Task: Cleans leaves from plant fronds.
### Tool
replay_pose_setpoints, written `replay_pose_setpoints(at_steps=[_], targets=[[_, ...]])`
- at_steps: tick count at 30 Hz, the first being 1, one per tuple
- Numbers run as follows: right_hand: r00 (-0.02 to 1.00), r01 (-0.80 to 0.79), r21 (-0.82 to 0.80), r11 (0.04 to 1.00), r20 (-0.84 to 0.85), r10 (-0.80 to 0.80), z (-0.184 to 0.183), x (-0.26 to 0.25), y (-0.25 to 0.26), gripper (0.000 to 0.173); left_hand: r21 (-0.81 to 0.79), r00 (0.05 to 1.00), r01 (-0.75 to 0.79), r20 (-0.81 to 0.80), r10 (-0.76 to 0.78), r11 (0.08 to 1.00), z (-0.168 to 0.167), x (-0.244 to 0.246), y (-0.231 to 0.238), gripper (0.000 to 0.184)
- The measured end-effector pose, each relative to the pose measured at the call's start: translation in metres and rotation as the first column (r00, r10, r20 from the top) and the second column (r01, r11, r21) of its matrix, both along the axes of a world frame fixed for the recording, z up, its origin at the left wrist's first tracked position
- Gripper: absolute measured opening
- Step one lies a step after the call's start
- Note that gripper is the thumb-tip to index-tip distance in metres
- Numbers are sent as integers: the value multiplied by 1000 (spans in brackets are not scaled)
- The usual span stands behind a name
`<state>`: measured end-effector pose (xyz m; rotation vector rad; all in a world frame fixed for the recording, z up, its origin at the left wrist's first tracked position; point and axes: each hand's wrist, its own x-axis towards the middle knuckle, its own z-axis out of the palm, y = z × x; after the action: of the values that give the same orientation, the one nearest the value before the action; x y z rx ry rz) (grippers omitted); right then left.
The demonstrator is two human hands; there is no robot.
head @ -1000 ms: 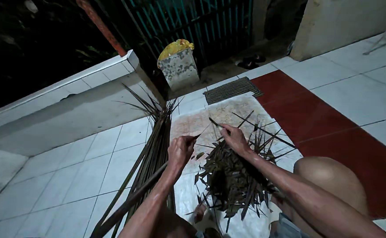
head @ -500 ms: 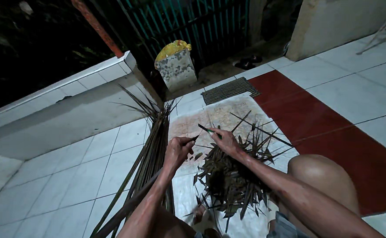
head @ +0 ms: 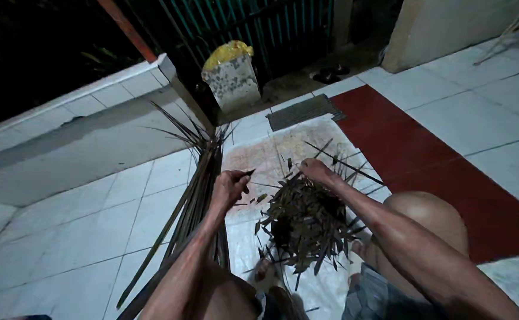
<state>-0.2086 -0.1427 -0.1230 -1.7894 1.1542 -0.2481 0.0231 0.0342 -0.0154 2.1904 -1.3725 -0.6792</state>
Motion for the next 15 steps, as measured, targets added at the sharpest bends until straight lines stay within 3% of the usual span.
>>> replay_pose_setpoints(at_steps=[5, 10, 13, 15], targets=[[993, -117, -155, 981, -5, 118, 28, -25, 2, 49, -60, 1000, 15, -3, -15, 998, -7, 15, 3, 24], [969, -248, -260, 933, -66, 239, 84, -62, 25, 23, -2, 994, 97, -49, -97, 995, -14, 27, -3, 25], [951, -305, -248, 919, -121, 283, 91, -79, 32, 26, 82, 983, 181, 4, -182, 980, -19, 40, -25, 25], [965, -259, -251, 933, -97, 242, 81, -80, 35, 37, 145, 972, 227, 30, -234, 963, -19, 45, -49, 25]])
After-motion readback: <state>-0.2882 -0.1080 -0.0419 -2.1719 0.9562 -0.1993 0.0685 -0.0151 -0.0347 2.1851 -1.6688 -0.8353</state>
